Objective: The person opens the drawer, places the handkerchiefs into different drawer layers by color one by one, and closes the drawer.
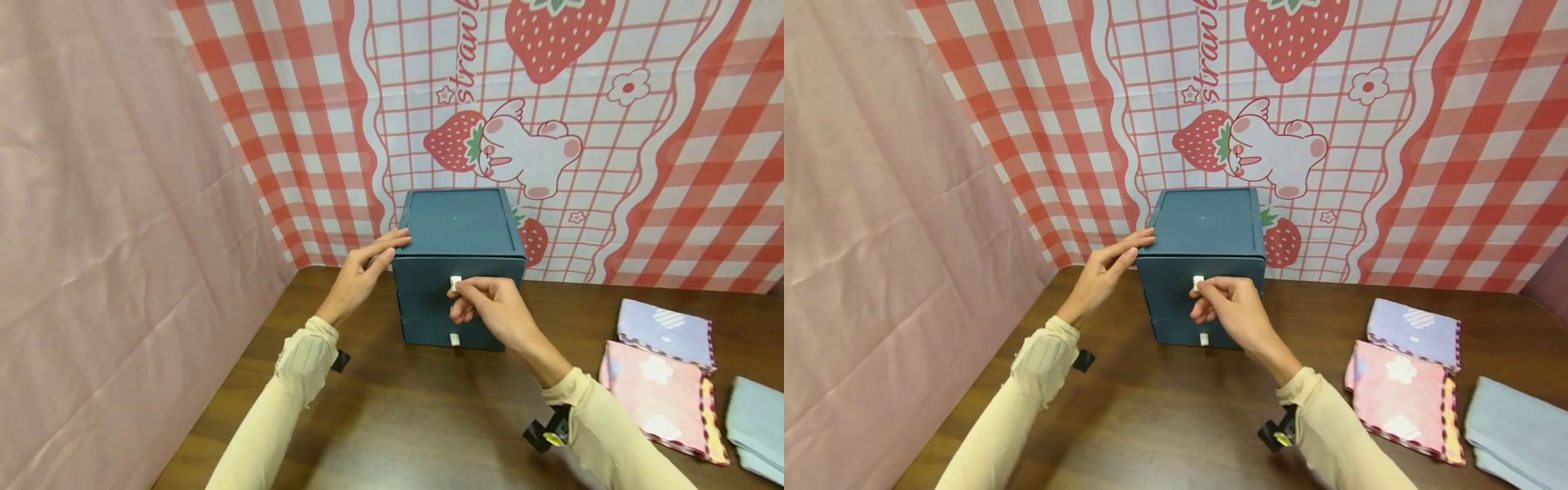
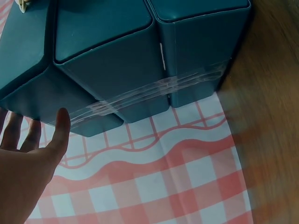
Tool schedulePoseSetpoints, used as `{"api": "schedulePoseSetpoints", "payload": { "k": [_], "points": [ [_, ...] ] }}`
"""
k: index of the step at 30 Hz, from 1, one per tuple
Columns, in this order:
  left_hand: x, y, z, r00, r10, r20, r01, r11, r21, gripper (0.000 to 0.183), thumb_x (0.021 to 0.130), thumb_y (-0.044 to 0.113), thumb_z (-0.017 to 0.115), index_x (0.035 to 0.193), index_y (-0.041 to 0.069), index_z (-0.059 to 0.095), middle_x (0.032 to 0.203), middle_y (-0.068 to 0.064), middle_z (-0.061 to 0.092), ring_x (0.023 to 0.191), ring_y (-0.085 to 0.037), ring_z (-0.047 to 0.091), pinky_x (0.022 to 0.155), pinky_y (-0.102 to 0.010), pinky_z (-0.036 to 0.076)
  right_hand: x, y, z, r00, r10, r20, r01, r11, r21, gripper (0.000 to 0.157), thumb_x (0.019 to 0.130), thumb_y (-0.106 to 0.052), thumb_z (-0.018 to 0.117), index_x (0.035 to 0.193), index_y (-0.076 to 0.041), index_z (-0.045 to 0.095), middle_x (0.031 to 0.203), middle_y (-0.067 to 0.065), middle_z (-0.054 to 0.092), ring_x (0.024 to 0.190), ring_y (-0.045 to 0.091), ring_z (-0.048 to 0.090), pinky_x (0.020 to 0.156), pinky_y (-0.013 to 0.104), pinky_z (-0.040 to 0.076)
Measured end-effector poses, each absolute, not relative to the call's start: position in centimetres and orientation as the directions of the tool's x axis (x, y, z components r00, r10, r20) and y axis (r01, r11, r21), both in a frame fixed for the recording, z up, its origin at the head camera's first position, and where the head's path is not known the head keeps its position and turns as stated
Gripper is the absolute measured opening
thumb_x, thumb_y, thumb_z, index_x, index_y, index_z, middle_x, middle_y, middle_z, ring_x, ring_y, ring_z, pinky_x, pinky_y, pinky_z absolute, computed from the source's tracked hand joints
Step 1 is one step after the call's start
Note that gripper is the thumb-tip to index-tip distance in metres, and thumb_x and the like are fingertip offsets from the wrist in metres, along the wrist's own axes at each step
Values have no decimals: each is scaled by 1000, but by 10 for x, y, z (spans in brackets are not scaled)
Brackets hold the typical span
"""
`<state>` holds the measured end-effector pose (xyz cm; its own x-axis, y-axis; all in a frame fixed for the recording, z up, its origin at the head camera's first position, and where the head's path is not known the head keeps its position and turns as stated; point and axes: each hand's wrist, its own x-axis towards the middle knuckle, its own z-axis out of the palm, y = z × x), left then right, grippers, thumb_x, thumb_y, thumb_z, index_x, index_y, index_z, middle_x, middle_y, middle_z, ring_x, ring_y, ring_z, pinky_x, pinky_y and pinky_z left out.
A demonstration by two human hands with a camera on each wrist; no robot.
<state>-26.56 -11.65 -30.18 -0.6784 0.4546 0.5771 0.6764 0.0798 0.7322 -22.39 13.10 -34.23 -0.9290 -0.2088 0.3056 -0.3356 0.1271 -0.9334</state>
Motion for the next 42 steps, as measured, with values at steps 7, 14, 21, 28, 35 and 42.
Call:
{"api": "schedulePoseSetpoints", "payload": {
  "k": [7,14,21,28,35,42],
  "points": [
    [-265,-117,-301,-690,448,568,666,86,741,34,106,2,43,136,-5,58,151,-19,45,146,-30,32,109,-45,39,-219,132,-341,-924,-224,309,-340,116,-933,34,104,-15,54,101,16,67,69,12,69,63,14,67,61,27,57],
    [-265,-116,-303,-690,439,576,666,72,743,35,106,2,42,136,-6,57,152,-20,44,147,-24,31,112,-45,36,-212,132,-338,-926,-245,289,-326,126,-937,35,104,-16,55,102,16,68,66,14,68,60,16,66,59,30,57],
    [-263,-115,-303,-684,436,585,674,70,736,35,106,3,41,137,-5,56,152,-17,44,146,-15,31,115,-45,32,-207,134,-336,-925,-255,280,-321,138,-937,34,104,-16,55,103,16,68,65,15,67,60,19,66,60,31,58],
    [-263,-114,-305,-676,431,598,682,59,729,35,106,3,40,137,-5,56,153,-19,42,147,-19,31,116,-43,32,-201,135,-334,-922,-273,276,-322,141,-936,34,103,-16,56,102,16,68,64,15,66,59,20,66,60,32,58],
    [-263,-114,-308,-675,415,610,685,45,727,35,106,1,40,136,-6,56,152,-20,42,146,-31,31,116,-46,31,-194,135,-333,-918,-282,279,-335,176,-925,33,103,-19,58,100,12,71,62,14,66,57,23,63,60,32,56],
    [-262,-111,-312,-675,410,613,685,41,727,35,106,1,40,136,-8,55,152,-21,42,146,-27,33,115,-42,33,-188,137,-337,-915,-292,279,-339,184,-923,30,102,-18,58,98,8,72,60,11,64,54,21,62,56,30,54]
  ]
}}
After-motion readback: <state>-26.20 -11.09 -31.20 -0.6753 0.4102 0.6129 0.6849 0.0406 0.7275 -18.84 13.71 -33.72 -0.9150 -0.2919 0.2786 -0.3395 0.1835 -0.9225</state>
